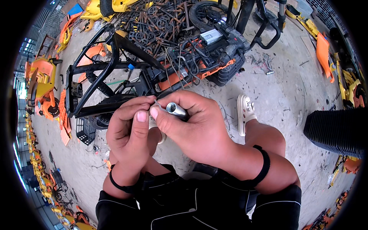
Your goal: The person joins and connects wires on a motorcycle frame using a screwdriver.
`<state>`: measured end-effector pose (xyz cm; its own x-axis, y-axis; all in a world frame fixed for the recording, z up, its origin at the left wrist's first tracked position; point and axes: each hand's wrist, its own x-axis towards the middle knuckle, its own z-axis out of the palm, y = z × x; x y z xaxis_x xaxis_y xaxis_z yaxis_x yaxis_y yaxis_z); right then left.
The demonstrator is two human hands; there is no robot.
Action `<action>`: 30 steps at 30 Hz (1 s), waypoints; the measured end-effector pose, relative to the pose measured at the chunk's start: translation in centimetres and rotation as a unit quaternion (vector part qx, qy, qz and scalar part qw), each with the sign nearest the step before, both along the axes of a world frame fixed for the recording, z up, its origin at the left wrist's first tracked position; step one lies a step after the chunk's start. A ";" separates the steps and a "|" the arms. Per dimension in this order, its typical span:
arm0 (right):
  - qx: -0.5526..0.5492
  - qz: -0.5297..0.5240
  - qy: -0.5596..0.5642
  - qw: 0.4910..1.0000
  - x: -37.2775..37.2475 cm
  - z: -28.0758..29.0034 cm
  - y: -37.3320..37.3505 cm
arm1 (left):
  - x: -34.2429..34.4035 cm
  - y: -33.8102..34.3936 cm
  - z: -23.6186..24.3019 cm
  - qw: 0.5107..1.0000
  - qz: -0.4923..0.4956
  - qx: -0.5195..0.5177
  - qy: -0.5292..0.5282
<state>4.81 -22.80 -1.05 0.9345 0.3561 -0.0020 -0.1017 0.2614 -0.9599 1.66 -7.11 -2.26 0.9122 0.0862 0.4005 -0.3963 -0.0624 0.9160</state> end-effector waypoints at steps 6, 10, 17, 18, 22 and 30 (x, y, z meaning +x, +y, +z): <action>0.042 0.001 0.043 0.998 0.1 -0.7 0.0 | 0.1 0.1 0.3 0.997 -0.030 -0.045 0.047; 0.059 0.014 0.116 0.991 0.0 -0.5 -0.1 | 0.2 0.0 0.5 0.997 -0.026 -0.039 0.061; 0.059 0.000 0.143 0.988 0.0 0.2 0.0 | 0.2 0.0 0.4 0.993 -0.034 -0.056 0.093; 0.054 -0.002 0.140 0.989 0.1 0.2 0.0 | 0.2 0.0 0.4 0.993 -0.036 -0.058 0.093; 0.059 0.000 0.143 0.988 0.2 0.2 0.0 | 0.3 0.0 0.2 0.994 -0.039 -0.055 0.092; 0.033 0.011 0.123 0.992 0.5 -0.2 -0.3 | 0.4 0.0 0.1 0.982 -0.054 -0.117 0.137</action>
